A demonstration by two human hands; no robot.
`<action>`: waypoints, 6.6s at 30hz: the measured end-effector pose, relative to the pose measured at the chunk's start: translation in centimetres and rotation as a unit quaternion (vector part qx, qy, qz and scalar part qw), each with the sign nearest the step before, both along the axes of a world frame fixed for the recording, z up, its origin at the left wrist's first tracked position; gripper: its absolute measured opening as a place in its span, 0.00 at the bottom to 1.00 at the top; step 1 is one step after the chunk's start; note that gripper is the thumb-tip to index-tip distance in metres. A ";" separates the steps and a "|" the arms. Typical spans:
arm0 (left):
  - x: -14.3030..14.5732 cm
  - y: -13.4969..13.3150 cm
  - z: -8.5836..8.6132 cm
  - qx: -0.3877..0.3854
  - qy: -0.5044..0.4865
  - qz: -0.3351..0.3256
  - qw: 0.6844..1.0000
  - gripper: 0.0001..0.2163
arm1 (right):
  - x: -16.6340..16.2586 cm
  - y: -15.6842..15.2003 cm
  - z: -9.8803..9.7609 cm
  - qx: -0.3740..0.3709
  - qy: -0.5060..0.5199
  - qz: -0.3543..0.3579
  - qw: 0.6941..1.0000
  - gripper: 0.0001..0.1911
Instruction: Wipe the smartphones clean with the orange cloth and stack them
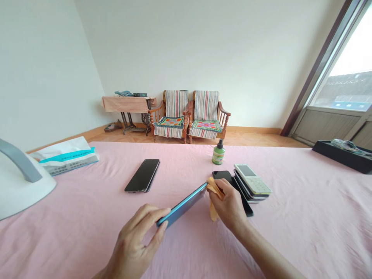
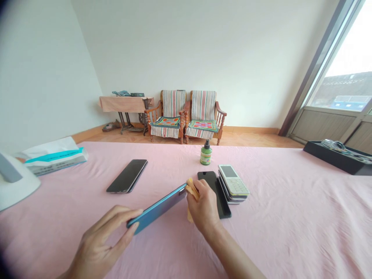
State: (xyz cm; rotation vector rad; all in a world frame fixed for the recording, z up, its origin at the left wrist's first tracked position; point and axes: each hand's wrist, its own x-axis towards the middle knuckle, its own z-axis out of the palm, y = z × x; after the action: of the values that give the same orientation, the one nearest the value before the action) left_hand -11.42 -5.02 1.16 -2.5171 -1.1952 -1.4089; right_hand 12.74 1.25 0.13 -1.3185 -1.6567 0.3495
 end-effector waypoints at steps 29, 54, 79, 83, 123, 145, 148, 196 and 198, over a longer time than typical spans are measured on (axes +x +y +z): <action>1.0 1.7 0.2 0.108 0.110 0.040 0.987 0.10 | -1.7 -1.5 -1.1 -0.039 -0.031 0.066 0.997 0.16; 1.1 1.3 0.2 0.098 0.106 0.047 0.988 0.08 | -2.0 -1.4 -1.7 -0.068 -0.057 0.072 0.993 0.14; 0.7 1.3 0.1 0.050 0.046 0.069 0.995 0.06 | -2.4 -3.0 0.1 0.108 -0.053 0.079 0.990 0.18; 0.6 1.1 0.1 0.036 0.040 0.072 0.996 0.06 | -3.0 -3.1 -0.5 0.132 -0.107 0.070 0.983 0.20; 1.3 0.4 -0.2 -0.003 0.004 0.038 0.999 0.07 | -4.2 -4.9 1.2 0.225 -0.208 0.141 0.941 0.11; 0.9 1.3 -0.2 0.026 0.032 0.062 0.997 0.05 | -2.6 -1.8 -0.3 -0.013 0.039 0.012 0.999 0.10; 0.9 1.2 -0.3 0.027 0.033 0.060 0.997 0.05 | -2.6 -1.6 -0.8 -0.044 0.025 0.032 0.998 0.09; 0.8 2.5 -1.6 -0.265 -0.050 0.020 0.963 0.19 | -3.1 -2.5 0.7 -0.289 0.425 0.100 0.852 0.16; 0.9 2.1 -1.7 -0.259 -0.019 0.031 0.965 0.19 | -3.1 -2.4 0.5 -0.298 0.433 0.097 0.845 0.17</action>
State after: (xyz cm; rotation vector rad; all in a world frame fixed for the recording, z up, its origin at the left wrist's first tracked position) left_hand -10.51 -2.88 -0.50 -2.7341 -1.8390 -1.2655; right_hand 9.69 -1.18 0.68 -1.1270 -0.9006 1.4461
